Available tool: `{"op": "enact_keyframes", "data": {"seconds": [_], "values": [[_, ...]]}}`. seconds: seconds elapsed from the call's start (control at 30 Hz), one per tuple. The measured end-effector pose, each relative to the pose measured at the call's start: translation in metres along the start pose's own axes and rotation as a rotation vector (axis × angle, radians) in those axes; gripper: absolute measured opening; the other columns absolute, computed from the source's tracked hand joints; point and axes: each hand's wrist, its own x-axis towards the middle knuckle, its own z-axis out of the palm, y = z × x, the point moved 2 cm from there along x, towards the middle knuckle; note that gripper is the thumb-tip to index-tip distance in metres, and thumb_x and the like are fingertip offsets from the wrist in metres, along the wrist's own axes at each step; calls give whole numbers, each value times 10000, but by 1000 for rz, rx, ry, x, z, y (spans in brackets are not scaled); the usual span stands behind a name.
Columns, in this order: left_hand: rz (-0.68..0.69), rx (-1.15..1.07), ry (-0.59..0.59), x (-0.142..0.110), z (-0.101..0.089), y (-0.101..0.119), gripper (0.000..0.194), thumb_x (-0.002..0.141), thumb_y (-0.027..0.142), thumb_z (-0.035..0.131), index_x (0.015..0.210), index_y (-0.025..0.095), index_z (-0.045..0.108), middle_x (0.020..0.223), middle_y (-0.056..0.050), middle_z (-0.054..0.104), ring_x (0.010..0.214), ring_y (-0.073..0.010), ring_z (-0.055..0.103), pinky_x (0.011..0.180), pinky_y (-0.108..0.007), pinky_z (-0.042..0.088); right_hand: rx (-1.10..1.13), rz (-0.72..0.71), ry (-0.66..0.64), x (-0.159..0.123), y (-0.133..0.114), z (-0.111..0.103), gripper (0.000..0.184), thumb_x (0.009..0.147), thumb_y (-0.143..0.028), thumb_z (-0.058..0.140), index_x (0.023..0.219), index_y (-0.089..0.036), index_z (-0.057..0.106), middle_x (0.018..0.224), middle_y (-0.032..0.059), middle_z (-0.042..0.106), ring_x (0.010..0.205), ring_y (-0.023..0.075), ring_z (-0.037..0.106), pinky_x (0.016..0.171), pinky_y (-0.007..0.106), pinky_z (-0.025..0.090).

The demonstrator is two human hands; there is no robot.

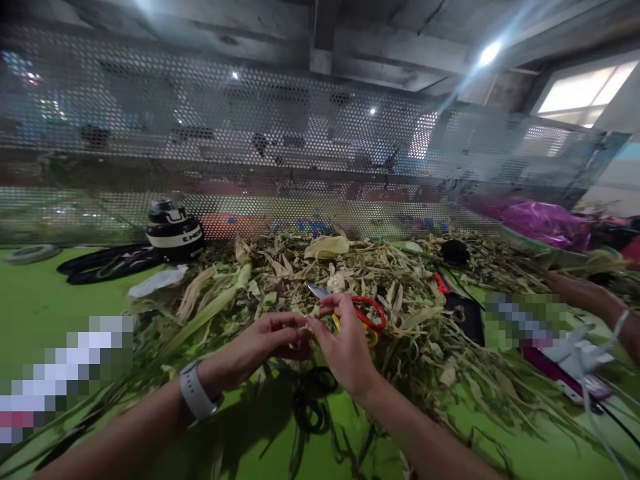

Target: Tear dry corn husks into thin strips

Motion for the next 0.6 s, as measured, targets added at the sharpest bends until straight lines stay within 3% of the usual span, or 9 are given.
{"op": "enact_keyframes", "data": {"seconds": [0.23, 0.37, 0.5, 0.6], "values": [[1, 9, 26, 5, -5, -5, 331, 648, 378, 695, 860, 133, 630, 678, -12, 622, 625, -107, 589, 687, -269, 479, 87, 0, -39, 6, 0, -4, 237, 783, -292, 572, 961, -197, 449, 888, 34, 560, 825, 153, 561, 737, 291, 467], [23, -84, 102, 8, -9, -7, 304, 634, 366, 712, 808, 142, 603, 629, 10, 607, 572, -96, 575, 670, -275, 486, -94, -188, -56, 8, -8, -11, 77, 798, -223, 516, 862, -186, 494, 845, 52, 551, 815, 180, 535, 745, 322, 443], [72, -112, 128, 9, -12, -6, 281, 656, 369, 696, 803, 147, 605, 633, 9, 607, 566, -86, 559, 656, -255, 478, -293, -397, -125, 5, -15, -10, 180, 746, -196, 551, 924, -185, 525, 913, 77, 557, 890, 219, 503, 798, 363, 408], [76, -97, 108, 9, -11, -6, 297, 654, 388, 693, 794, 137, 619, 640, -2, 606, 576, -90, 554, 661, -261, 479, -360, -443, -122, 4, -13, -9, 165, 759, -208, 545, 922, -191, 533, 881, 64, 574, 866, 210, 514, 792, 355, 404]]}}
